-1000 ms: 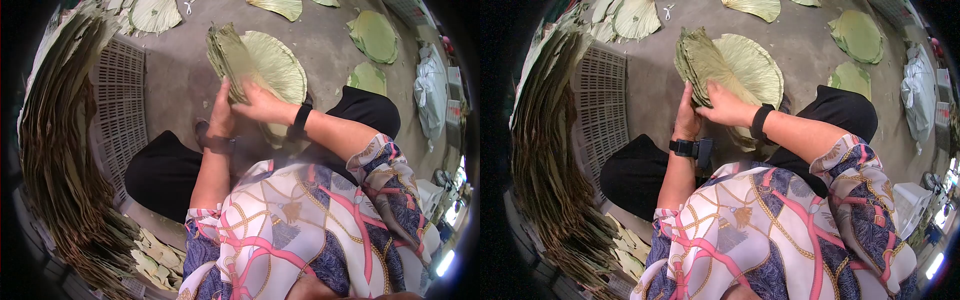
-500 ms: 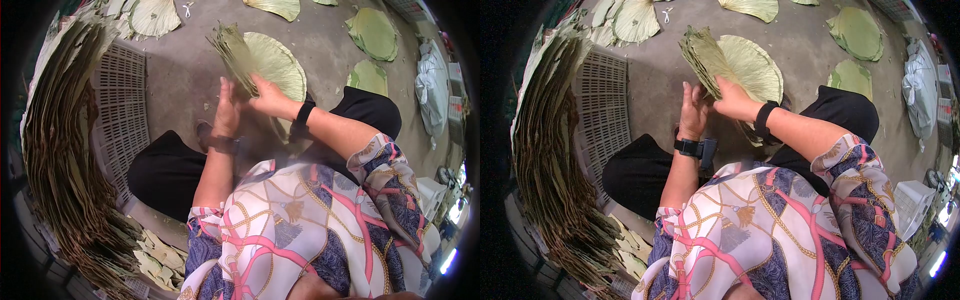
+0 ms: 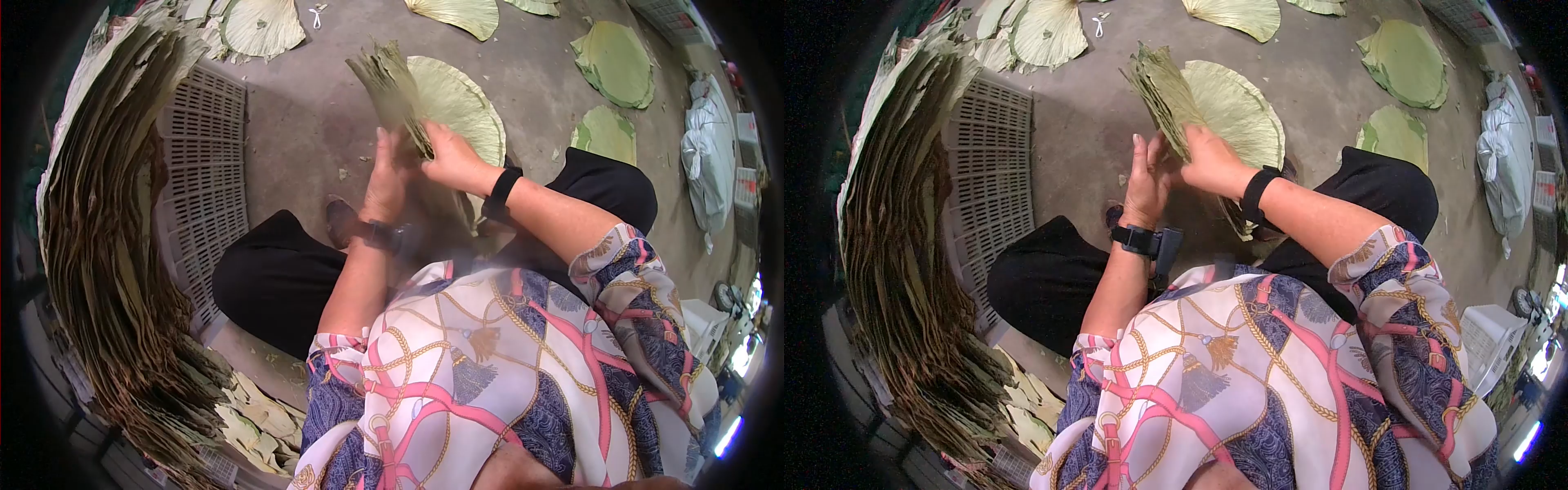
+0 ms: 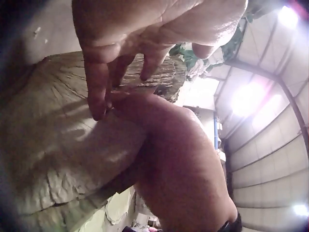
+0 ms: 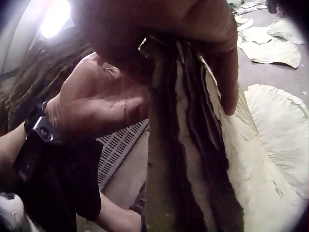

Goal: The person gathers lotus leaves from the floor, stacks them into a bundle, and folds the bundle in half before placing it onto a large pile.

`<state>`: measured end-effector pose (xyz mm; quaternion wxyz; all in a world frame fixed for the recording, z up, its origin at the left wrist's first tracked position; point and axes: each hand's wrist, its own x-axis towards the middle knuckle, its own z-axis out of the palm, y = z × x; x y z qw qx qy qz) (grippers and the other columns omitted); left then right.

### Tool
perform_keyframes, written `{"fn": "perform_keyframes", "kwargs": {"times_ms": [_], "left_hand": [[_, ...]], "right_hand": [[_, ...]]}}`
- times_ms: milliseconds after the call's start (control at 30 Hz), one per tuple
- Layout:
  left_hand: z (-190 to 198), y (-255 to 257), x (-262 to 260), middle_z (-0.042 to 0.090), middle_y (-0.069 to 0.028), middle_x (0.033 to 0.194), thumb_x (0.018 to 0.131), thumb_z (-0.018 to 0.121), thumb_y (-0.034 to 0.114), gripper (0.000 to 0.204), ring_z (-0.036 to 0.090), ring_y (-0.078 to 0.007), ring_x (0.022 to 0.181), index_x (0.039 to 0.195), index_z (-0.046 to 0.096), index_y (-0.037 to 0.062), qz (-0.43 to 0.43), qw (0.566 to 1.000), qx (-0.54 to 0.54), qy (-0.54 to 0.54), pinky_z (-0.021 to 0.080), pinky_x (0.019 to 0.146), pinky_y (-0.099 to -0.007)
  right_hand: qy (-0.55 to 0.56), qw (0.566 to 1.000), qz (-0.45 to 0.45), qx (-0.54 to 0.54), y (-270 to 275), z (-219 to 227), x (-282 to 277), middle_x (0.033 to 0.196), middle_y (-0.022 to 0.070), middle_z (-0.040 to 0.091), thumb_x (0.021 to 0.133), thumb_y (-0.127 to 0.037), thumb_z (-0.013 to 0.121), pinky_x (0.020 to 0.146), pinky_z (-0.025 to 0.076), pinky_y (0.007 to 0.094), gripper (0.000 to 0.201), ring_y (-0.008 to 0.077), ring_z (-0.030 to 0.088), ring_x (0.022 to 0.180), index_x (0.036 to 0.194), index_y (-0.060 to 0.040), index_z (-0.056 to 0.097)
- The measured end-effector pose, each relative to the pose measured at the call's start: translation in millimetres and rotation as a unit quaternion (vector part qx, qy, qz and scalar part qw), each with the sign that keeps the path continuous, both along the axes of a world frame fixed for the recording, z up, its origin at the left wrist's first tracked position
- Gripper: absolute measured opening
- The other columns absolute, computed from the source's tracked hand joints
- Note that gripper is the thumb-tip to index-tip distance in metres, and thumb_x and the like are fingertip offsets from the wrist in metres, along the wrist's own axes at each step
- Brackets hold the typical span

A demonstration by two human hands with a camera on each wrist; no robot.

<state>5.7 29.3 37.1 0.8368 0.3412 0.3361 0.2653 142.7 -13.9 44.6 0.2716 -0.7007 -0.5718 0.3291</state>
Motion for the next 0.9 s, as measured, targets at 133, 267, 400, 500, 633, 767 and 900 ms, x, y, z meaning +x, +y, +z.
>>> {"fn": "perform_keyframes", "kwargs": {"times_ms": [133,267,400,500,633,767,900], "left_hand": [[2.7,-1.8,1.4,0.033,-0.0167,0.146,0.094,0.025,0.062,0.079,0.038,-0.0296,0.129,0.145,0.026,0.0012,0.003,1.0,0.005,0.021,0.033,0.105,-0.0404],[-1.0,-6.6,5.6,0.028,-0.0167,0.149,0.095,0.027,0.06,0.078,0.033,-0.03,0.133,0.146,0.022,0.0011,-0.017,0.999,0.028,0.025,0.028,0.108,-0.0413],[5.1,-6.5,3.1,0.025,-0.0134,0.151,0.096,0.031,0.057,0.075,0.031,-0.0291,0.135,0.147,0.021,0.0027,-0.018,0.999,0.044,0.003,0.024,0.11,-0.0413],[3.8,-5.6,6.1,0.029,-0.0102,0.15,0.096,0.034,0.057,0.074,0.035,-0.0267,0.132,0.147,0.022,0.0061,-0.024,0.996,0.089,-0.001,0.026,0.108,-0.0422],[6.8,-4.3,7.4,0.036,-0.0066,0.146,0.093,0.038,0.059,0.074,0.041,-0.0237,0.126,0.147,0.025,0.0102,-0.039,0.994,0.101,0.027,0.027,0.106,-0.0431],[13.2,-2.3,-1.7,0.044,-0.0087,0.14,0.094,0.042,0.055,0.069,0.045,-0.0232,0.123,0.145,0.031,0.0102,-0.032,0.995,0.097,0.011,0.033,0.102,-0.0409],[57.1,-0.1,-18.6,0.056,-0.0102,0.126,0.096,0.045,0.046,0.059,0.053,-0.0189,0.115,0.14,0.038,0.0073,-0.035,0.986,0.14,-0.082,0.04,0.097,-0.0365]], "right_hand": [[-0.008,1.0,-0.017,-0.002,1.8,-6.3,9.0,0.106,0.0274,0.058,0.072,-0.004,0.058,0.088,0.045,0.0452,0.047,0.0437,0.054,0.102,0.118,0.0035,0.05],[-0.049,0.999,0.023,-0.002,1.1,-13.9,20.5,0.097,0.0286,0.06,0.073,-0.005,0.057,0.082,0.046,0.0486,0.041,0.0445,0.057,0.097,0.113,0.0024,0.053],[-0.042,0.999,0.028,0.002,2.6,-11.1,19.6,0.093,0.0308,0.061,0.077,-0.004,0.055,0.079,0.046,0.0521,0.036,0.0468,0.057,0.092,0.112,0.0025,0.053],[-0.072,0.995,0.053,0.048,3.6,-11.8,22.2,0.092,0.0305,0.06,0.078,-0.002,0.049,0.078,0.045,0.0533,0.033,0.0482,0.056,0.09,0.11,0.0023,0.054],[-0.056,0.994,0.056,0.075,14.0,-23.5,36.2,0.095,0.0283,0.062,0.077,0.0,0.047,0.081,0.047,0.0478,0.032,0.0445,0.058,0.094,0.107,-0.0001,0.06],[-0.059,0.994,0.016,0.095,35.9,-18.4,52.8,0.09,0.0278,0.063,0.073,0.002,0.048,0.077,0.047,0.0472,0.028,0.0427,0.061,0.089,0.098,0.0021,0.062],[0.303,0.946,-0.115,0.024,54.6,11.2,88.3,0.088,0.0093,0.063,0.076,-0.001,0.051,0.07,0.046,0.0346,0.027,0.0194,0.058,0.079,0.101,0.004,0.06]]}}
